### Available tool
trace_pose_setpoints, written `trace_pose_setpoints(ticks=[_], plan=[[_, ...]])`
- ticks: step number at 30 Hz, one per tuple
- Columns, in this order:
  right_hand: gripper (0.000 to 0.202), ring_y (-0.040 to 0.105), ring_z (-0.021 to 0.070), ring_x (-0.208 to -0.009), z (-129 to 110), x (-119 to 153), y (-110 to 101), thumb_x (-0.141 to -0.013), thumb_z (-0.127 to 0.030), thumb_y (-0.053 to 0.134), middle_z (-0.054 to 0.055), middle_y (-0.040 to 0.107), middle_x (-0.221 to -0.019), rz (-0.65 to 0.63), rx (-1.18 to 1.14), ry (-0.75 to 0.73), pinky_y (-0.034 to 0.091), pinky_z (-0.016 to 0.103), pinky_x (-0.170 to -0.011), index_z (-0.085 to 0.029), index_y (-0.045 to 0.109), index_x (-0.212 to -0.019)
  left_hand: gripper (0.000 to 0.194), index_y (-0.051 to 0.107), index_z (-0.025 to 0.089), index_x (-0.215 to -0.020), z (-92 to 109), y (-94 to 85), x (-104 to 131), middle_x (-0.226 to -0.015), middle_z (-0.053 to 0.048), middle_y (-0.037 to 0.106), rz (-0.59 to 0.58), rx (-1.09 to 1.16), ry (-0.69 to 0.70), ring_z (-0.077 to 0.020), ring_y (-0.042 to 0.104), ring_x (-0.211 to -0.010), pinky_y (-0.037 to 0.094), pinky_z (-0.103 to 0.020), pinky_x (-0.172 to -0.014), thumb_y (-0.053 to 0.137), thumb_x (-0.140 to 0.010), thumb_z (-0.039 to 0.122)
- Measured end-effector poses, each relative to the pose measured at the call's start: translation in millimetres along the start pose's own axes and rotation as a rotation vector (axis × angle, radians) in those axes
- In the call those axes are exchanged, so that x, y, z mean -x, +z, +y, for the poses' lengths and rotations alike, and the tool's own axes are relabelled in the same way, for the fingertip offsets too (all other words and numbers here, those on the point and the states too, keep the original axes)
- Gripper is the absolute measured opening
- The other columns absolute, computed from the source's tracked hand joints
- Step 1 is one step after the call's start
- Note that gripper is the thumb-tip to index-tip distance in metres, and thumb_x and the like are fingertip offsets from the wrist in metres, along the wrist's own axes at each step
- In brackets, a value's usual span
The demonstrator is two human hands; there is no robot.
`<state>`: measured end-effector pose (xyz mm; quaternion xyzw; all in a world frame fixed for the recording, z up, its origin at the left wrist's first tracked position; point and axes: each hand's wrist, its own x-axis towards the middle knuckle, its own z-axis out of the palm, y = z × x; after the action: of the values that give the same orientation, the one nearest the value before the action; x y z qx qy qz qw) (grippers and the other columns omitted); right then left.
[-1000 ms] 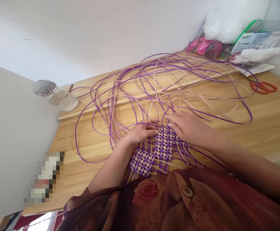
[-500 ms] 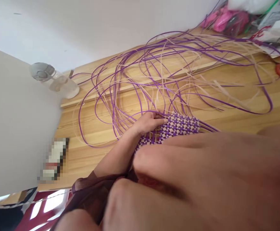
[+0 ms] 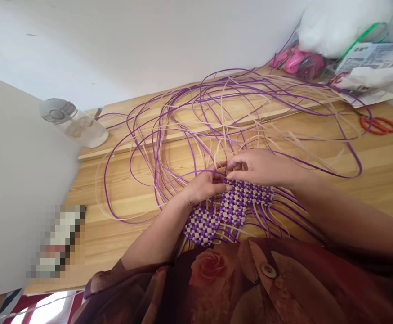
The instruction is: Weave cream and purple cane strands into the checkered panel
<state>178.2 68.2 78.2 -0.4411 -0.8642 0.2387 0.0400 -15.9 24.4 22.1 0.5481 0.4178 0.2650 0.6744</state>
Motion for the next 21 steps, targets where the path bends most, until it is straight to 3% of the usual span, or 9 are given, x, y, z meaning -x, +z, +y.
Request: trace_pose_setpoints(ticks=[7,11,15,18,21], plan=[[0.028,0.058,0.0158,-0.071,-7,-3,34,-0.079,-0.043,0.066,0.003,0.069,-0.084,0.143,-0.024,-0.038,0.035,0.026,-0.062,-0.02,0.067,-0.095,0.038,0.062,0.014,-0.109,-12,-4.9,-7,-0.074,0.003,0.06,-0.05,-0.122,0.09,-0.0081,0.046,-0.059,0.034,-0.022,-0.058,0.07,-0.073,0.024],[0.014,0.049,0.0126,-0.063,-8,-8,48,-0.078,-0.033,0.065,0.0,0.061,-0.07,0.274,-0.091,-0.046,0.031,0.026,-0.058,-0.019,0.062,-0.077,0.032,0.062,0.014,-0.098,-13,-3.2,-8,-0.075,0.003,0.06,0.004,-0.091,0.105,-0.0091,0.05,-0.064,0.037,-0.021,-0.062,0.07,-0.068,0.015],[0.017,0.038,0.0075,-0.048,-3,-11,45,-0.081,-0.03,0.061,-0.006,0.046,-0.054,0.362,-0.55,0.044,0.028,0.023,-0.049,-0.018,0.055,-0.07,0.035,0.061,0.015,-0.097,-13,0.8,-8,-0.072,0.002,0.061,0.012,0.165,-0.026,-0.008,0.053,-0.061,0.039,-0.021,-0.061,0.076,-0.066,0.019],[0.022,0.038,0.0057,-0.041,5,-11,40,-0.083,-0.035,0.061,-0.006,0.045,-0.054,0.388,-0.972,0.181,0.025,0.021,-0.039,-0.019,0.052,-0.072,0.036,0.06,0.014,-0.09,-13,3.8,-7,-0.068,0.002,0.061,0.095,0.262,-0.117,-0.0072,0.053,-0.056,0.039,-0.021,-0.057,0.081,-0.062,0.021],[0.022,0.04,0.0054,-0.036,16,-12,42,-0.082,-0.033,0.062,-0.006,0.047,-0.055,0.382,-1.21,0.339,0.022,0.019,-0.032,-0.02,0.047,-0.073,0.036,0.056,0.015,-0.079,-12,6.5,-7,-0.063,0.004,0.059,0.157,0.299,-0.124,-0.0069,0.052,-0.053,0.039,-0.02,-0.055,0.084,-0.057,0.021]])
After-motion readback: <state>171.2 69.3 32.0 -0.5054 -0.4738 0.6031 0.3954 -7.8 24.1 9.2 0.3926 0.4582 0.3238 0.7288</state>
